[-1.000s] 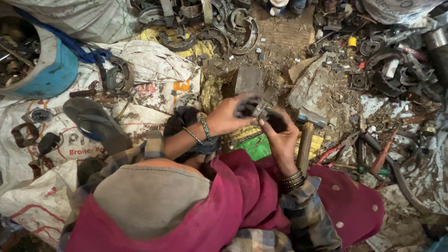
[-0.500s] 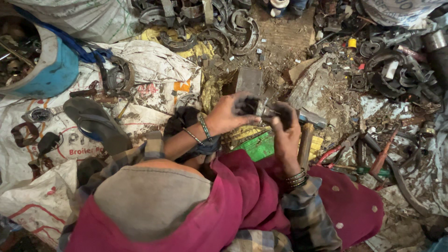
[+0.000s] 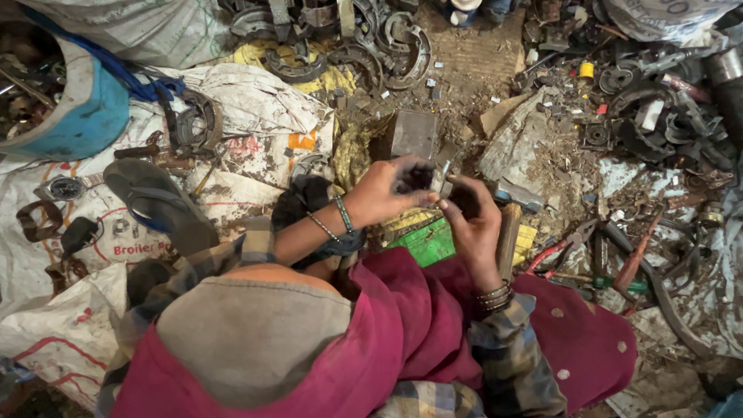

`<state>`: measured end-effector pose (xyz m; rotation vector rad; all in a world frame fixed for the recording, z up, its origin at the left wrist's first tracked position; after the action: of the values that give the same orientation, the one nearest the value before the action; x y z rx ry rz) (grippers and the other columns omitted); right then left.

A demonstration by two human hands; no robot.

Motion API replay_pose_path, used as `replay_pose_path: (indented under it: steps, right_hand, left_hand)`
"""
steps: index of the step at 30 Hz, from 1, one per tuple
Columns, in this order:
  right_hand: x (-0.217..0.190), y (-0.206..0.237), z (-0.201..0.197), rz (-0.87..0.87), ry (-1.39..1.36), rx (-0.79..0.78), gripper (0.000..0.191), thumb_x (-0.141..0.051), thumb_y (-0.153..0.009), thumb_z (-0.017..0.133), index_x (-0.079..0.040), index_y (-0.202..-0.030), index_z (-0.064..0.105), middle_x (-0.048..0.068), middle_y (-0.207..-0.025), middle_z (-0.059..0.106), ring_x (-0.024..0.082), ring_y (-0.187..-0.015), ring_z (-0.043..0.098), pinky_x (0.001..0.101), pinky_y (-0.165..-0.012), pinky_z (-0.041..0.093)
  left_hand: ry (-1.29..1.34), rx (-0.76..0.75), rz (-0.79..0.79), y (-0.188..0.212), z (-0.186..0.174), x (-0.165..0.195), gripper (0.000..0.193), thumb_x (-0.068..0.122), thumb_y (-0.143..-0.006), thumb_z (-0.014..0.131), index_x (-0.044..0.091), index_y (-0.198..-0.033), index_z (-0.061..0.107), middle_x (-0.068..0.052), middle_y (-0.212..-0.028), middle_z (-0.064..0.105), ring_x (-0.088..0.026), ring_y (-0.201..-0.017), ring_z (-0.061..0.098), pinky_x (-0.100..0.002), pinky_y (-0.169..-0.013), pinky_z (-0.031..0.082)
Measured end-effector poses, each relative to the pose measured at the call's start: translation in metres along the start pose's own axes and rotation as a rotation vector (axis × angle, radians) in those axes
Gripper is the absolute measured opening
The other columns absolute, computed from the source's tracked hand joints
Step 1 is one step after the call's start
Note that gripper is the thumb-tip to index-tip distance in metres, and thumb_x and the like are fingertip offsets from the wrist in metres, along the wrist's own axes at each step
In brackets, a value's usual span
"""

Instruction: The person sits on the floor in a cluttered workshop and uses a hammer and pliers to shape and adjust small metal parts on a metal block. The person repeatedly hammers the parts, repositions them, and uses pliers to hold or bend them.

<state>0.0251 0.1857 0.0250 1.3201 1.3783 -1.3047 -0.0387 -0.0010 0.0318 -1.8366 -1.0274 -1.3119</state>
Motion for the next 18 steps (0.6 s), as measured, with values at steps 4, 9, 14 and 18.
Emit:
replay_pose_path:
  steps: [4,9,14,18]
  right_hand:
    - [-0.007,-0.003,0.0,-0.094,-0.126,-0.003,0.039,-0.004,-0.096,0.072,-0.003,-0.131,0.056,0.008,-0.133,0.063,0.018,-0.124,0.064,0.0324,-0.106,0.055]
    - [0.024,0.005,0.004,0.196,-0.473,0.002,0.027,-0.015,-0.11,0.059,-0.001,-0.132,0.063,0.006,-0.116,0.064,0.016,-0.106,0.066,0.0329,-0.098,0.058]
    - [0.029,0.01,0.005,0.16,-0.237,0.013,0.03,-0.006,-0.1,0.071,0.001,-0.129,0.063,0.005,-0.111,0.07,0.013,-0.1,0.068,0.0287,-0.089,0.059]
    - [0.006,0.006,0.005,-0.144,0.135,0.056,0.038,0.0,-0.093,0.075,0.002,-0.13,0.063,0.01,-0.12,0.068,0.019,-0.11,0.068,0.0306,-0.094,0.059]
  left_hand:
    - [0.038,-0.015,-0.055,-0.001,0.0,-0.005,0.051,0.035,-0.086,0.086,0.008,-0.124,0.068,-0.005,-0.104,0.079,-0.012,-0.094,0.076,-0.03,-0.088,0.061]
    - [0.129,-0.03,0.034,0.002,-0.002,-0.001,0.056,0.031,-0.084,0.086,0.005,-0.128,0.064,-0.006,-0.108,0.076,-0.011,-0.099,0.073,-0.029,-0.09,0.061]
    - [0.045,-0.036,0.052,0.004,0.002,-0.008,0.053,0.025,-0.086,0.085,0.005,-0.13,0.064,-0.008,-0.113,0.076,-0.012,-0.104,0.073,-0.03,-0.092,0.059]
    - [0.246,-0.08,-0.088,0.001,0.01,-0.029,0.047,0.022,-0.094,0.077,0.005,-0.136,0.062,-0.007,-0.118,0.074,-0.013,-0.105,0.07,-0.031,-0.093,0.059]
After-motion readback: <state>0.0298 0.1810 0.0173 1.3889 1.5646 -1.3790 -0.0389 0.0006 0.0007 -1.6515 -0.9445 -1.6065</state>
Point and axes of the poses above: each hand's wrist, its own y-axis away from the middle knuckle, its own z-axis out of the palm, x = y × z, the point moved 4 cm from there along -y, towards the middle knuckle
